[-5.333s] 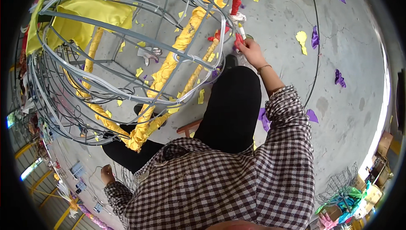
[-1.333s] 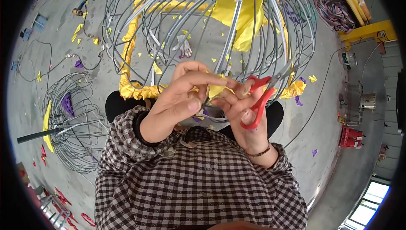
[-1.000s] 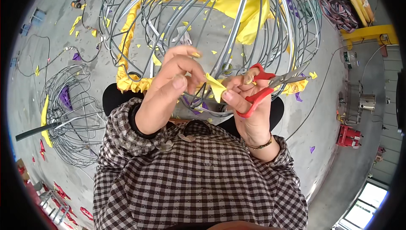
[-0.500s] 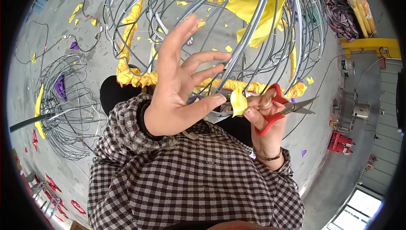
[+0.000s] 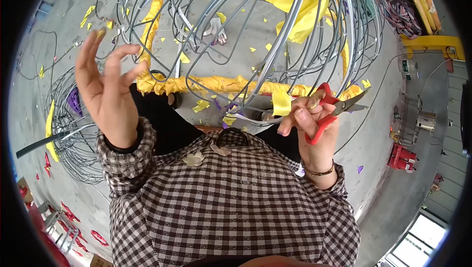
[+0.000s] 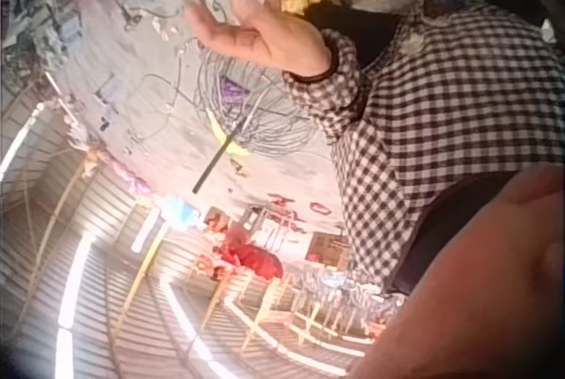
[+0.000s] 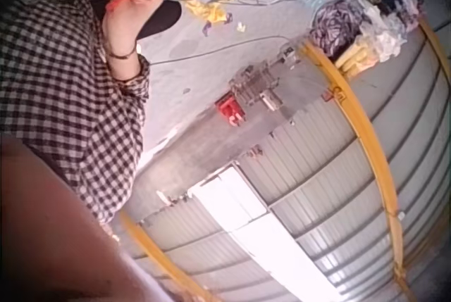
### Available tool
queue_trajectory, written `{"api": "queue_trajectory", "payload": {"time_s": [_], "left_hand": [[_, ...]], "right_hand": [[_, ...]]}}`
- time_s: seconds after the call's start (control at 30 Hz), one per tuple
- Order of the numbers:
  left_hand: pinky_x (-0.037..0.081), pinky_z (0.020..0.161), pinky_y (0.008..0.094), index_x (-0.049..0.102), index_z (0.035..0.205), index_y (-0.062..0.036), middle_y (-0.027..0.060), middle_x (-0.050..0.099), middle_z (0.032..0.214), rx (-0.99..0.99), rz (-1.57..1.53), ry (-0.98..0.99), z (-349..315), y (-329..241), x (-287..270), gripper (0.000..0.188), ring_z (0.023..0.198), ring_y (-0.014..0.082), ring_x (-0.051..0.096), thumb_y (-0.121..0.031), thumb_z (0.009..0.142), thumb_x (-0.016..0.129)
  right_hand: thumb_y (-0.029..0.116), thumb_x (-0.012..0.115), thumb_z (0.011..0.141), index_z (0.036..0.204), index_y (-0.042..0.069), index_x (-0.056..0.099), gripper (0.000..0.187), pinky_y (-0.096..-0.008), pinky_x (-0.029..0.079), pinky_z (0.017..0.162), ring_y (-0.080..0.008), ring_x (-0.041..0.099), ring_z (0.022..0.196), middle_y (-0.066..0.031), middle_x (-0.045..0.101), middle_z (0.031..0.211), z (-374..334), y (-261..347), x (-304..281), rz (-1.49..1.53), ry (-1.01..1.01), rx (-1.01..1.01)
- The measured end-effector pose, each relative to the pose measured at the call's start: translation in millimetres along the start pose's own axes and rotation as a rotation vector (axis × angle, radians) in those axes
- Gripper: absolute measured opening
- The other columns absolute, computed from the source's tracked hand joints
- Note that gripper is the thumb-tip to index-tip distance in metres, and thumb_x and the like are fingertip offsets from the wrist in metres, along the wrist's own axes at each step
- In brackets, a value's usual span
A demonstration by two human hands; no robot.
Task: Cutting and removing yellow tape from a large industrial wireframe structure using scissors.
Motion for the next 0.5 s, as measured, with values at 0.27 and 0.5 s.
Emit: {"api": "queue_trajectory", "payload": {"time_s": [0.27,0.5], "left_hand": [[0.051,0.093,0.0441,0.022,0.152,-0.0064,0.0238,0.031,0.148,0.238,-0.059,0.43,-36,-26,50,0.09,0.108,0.0367,0.063,0.016,0.078,0.067],[0.054,0.063,0.0245,0.029,0.15,-0.0011,0.0149,0.065,0.108,-0.051,0.196,-0.151,-6,-6,-80,0.055,0.073,0.0141,0.064,-0.012,0.101,0.052]], "right_hand": [[0.0,0.063,0.092,0.102,0.003,0.047,0.019,-0.033,0.059,0.061,-0.0291,0.072,0.077,-0.0264,0.067,0.102,9,-15,47,0.055,0.253,0.091],[0.015,0.062,0.096,0.107,0.004,0.046,0.022,-0.0336,0.058,0.058,-0.0312,0.072,0.078,-0.0307,0.067,0.103,1,-8,14,0.015,0.235,0.117]]}}
Point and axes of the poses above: each hand's wrist, its own z-axis towards the middle knuckle, its own x-axis out of the palm, y = z × x, the point moved 7 cm from there along z, towards the middle knuckle
